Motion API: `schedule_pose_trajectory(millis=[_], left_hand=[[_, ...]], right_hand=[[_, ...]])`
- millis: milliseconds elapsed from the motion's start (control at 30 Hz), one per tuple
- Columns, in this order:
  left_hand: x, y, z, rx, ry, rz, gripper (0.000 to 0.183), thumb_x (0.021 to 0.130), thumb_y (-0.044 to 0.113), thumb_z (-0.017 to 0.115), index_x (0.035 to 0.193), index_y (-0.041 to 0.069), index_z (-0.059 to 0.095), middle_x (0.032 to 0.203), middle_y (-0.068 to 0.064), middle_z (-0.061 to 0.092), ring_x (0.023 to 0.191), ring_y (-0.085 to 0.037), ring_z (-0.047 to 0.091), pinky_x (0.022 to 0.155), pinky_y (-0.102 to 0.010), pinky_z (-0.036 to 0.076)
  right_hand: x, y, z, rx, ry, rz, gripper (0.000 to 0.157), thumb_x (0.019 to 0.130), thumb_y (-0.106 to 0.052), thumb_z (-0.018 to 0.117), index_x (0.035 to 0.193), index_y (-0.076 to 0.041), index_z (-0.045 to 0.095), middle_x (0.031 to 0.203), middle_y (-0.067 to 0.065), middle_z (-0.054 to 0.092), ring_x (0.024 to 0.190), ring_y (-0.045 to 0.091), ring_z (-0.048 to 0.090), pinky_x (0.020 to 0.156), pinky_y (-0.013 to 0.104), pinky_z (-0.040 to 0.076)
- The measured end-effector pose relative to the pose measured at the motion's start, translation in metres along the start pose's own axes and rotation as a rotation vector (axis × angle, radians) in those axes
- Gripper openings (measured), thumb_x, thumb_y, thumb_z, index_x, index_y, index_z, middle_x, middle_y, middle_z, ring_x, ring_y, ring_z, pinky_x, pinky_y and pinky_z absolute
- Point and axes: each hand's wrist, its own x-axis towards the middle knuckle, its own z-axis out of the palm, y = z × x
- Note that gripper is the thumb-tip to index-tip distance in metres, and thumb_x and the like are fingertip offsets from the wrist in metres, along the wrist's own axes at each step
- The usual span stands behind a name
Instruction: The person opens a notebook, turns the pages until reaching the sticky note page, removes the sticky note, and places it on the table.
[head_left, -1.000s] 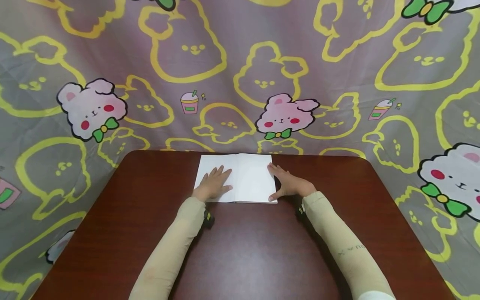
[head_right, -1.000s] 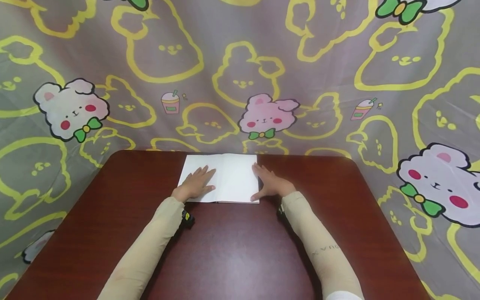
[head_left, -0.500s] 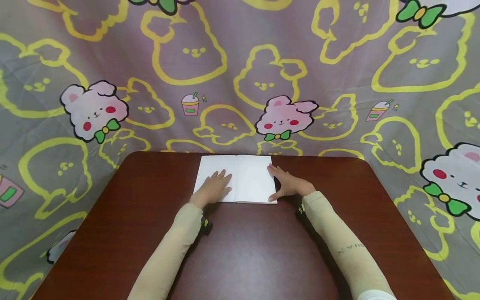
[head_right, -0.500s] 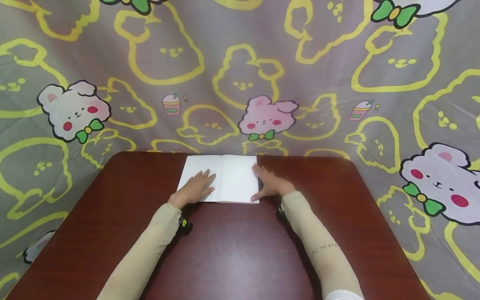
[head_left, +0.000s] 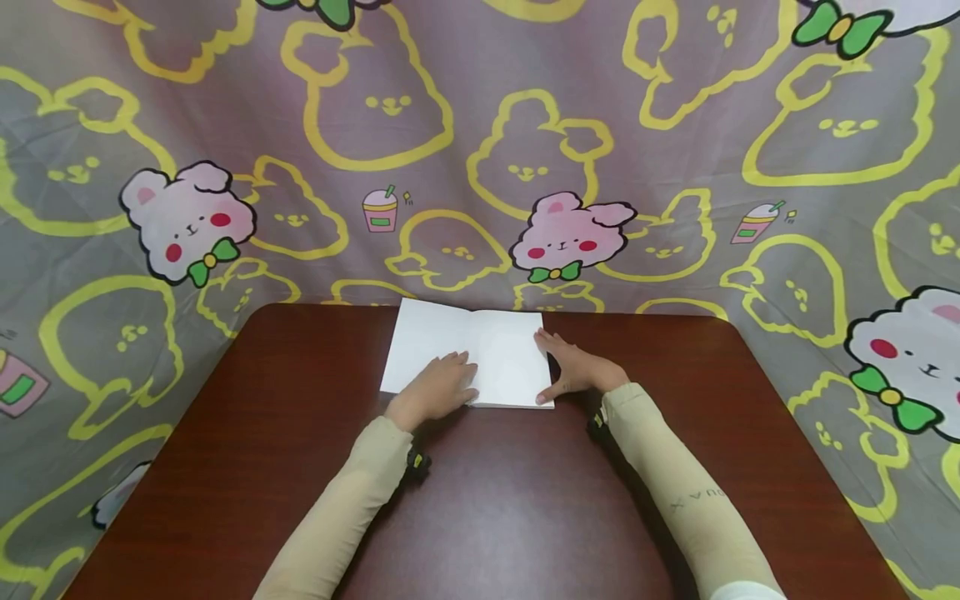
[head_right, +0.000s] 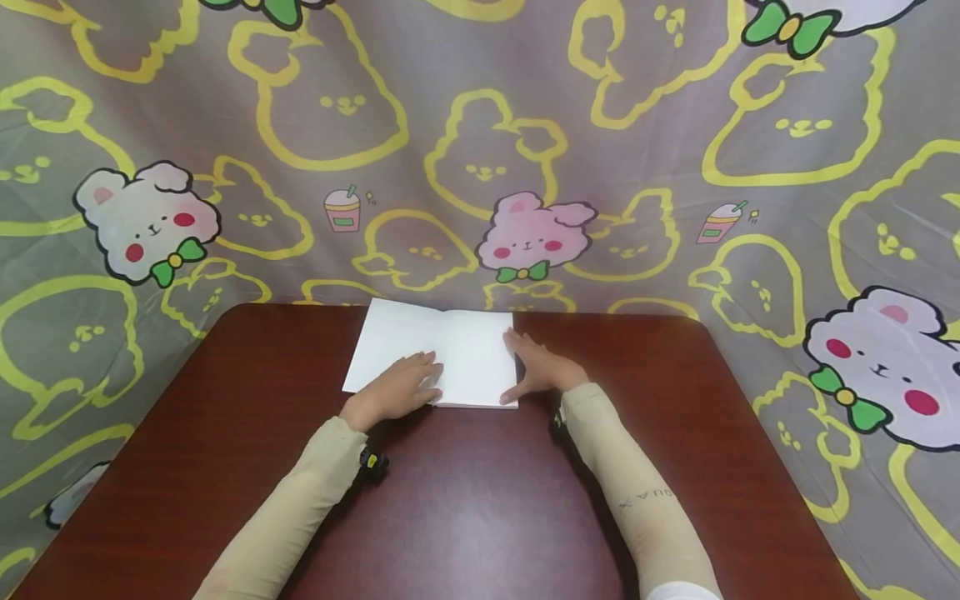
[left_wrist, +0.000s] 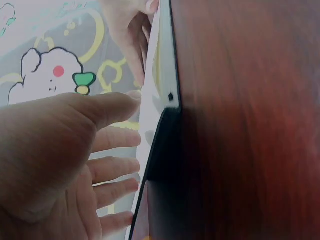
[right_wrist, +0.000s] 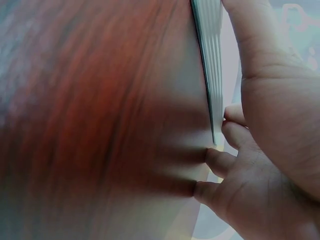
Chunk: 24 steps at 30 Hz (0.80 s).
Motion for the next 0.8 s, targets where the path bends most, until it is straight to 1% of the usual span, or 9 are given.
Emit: schedule_pose_trajectory(millis=[167,300,467,600,800], left_hand=[[0.004,0.007,0.005,0.019,0.014,0.047,0.054,0.102,0.037,0.062,0.144,0.003,0.056,0.155,-0.022,0.045,0.146,-0.036,0.04,0.121,-0.05,0.031],[0.009,0.011,0.005,0.028,0.041,0.107,0.059,0.096,0.039,0.07,0.14,0.002,0.059,0.153,-0.024,0.047,0.145,-0.037,0.043,0.121,-0.046,0.032],[0.012,0.016,0.005,0.021,0.05,0.153,0.067,0.09,0.044,0.076,0.14,0.002,0.059,0.154,-0.024,0.046,0.146,-0.038,0.041,0.123,-0.045,0.03],[0.014,0.021,0.005,0.016,0.051,0.158,0.068,0.089,0.044,0.078,0.14,0.002,0.06,0.154,-0.024,0.046,0.146,-0.039,0.04,0.123,-0.047,0.029],[0.013,0.026,0.004,0.044,0.061,0.135,0.061,0.09,0.037,0.078,0.139,0.005,0.062,0.153,-0.021,0.048,0.146,-0.038,0.041,0.121,-0.048,0.032]], right_hand=[[0.0,0.0,0.001,-0.009,0.001,-0.001,0.131,0.073,-0.051,0.089,0.162,0.0,0.007,0.171,0.018,0.002,0.157,0.041,0.001,0.122,0.066,0.012],[0.0,0.0,0.0,-0.011,-0.001,0.0,0.132,0.073,-0.051,0.088,0.162,0.0,0.007,0.171,0.018,0.002,0.156,0.043,0.001,0.121,0.067,0.012],[0.0,0.002,0.001,-0.004,0.008,-0.001,0.131,0.073,-0.05,0.088,0.162,0.001,0.007,0.17,0.02,0.001,0.156,0.044,0.003,0.121,0.068,0.013],[-0.001,0.002,0.002,0.002,0.009,0.007,0.131,0.073,-0.049,0.089,0.162,0.001,0.007,0.17,0.021,0.001,0.156,0.044,0.003,0.12,0.068,0.013],[-0.003,-0.001,0.002,0.004,0.002,0.014,0.132,0.073,-0.051,0.089,0.162,0.001,0.007,0.17,0.02,0.002,0.156,0.045,0.004,0.12,0.068,0.013]])
